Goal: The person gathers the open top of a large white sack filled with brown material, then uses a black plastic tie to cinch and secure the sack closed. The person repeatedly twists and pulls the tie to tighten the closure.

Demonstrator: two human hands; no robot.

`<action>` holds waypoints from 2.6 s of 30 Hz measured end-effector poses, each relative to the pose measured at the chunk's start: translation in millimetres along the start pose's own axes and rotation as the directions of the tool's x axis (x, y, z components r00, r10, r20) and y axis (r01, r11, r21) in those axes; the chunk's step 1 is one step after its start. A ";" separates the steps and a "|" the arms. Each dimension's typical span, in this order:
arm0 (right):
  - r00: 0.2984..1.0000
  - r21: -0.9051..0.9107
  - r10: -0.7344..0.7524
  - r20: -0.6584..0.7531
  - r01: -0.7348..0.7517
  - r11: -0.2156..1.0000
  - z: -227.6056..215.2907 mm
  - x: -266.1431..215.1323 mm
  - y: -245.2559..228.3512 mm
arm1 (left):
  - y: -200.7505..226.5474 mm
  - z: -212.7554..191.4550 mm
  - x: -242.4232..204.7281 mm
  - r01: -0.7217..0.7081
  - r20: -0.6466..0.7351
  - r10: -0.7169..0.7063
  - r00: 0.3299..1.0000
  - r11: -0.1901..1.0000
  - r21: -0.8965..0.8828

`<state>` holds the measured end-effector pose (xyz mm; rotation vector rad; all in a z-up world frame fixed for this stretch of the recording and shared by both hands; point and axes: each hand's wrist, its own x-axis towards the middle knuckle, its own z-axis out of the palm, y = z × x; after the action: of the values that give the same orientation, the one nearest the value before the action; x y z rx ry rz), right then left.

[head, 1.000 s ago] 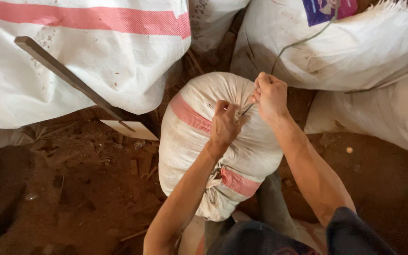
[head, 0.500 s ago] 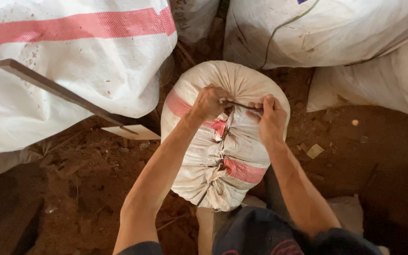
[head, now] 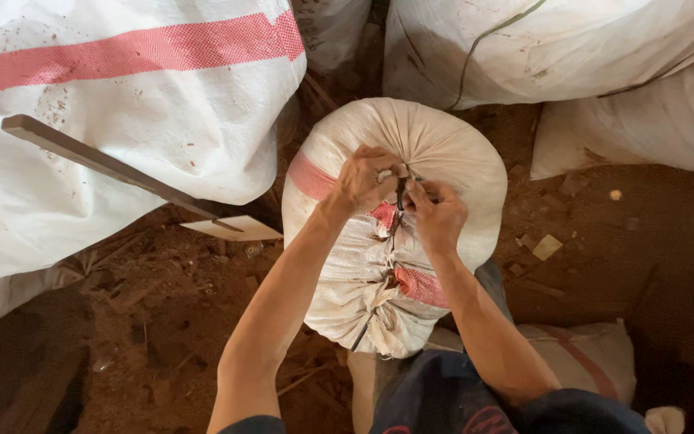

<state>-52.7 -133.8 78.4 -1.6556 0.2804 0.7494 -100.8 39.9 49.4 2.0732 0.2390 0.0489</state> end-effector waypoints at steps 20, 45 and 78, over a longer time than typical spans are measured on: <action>0.964 -0.705 -0.264 0.029 0.207 0.678 22.4 15.6 -4.2 | 5.7 11.8 2.6 0.478 -0.076 -0.510 0.857 0.840 -0.257; 0.883 -0.207 0.426 0.196 -0.387 0.898 -8.7 34.3 -24.2 | 4.7 36.6 -3.9 0.342 -0.266 -0.474 0.839 0.841 -0.420; 0.981 -0.521 0.092 0.172 0.011 0.854 -13.5 31.8 0.3 | 8.1 54.1 -22.7 -0.018 -0.475 0.002 0.880 0.999 -0.030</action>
<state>-24.4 -139.6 59.5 -2.0711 -0.0355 1.0776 -114.5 -14.7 31.3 2.0011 0.5238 0.5724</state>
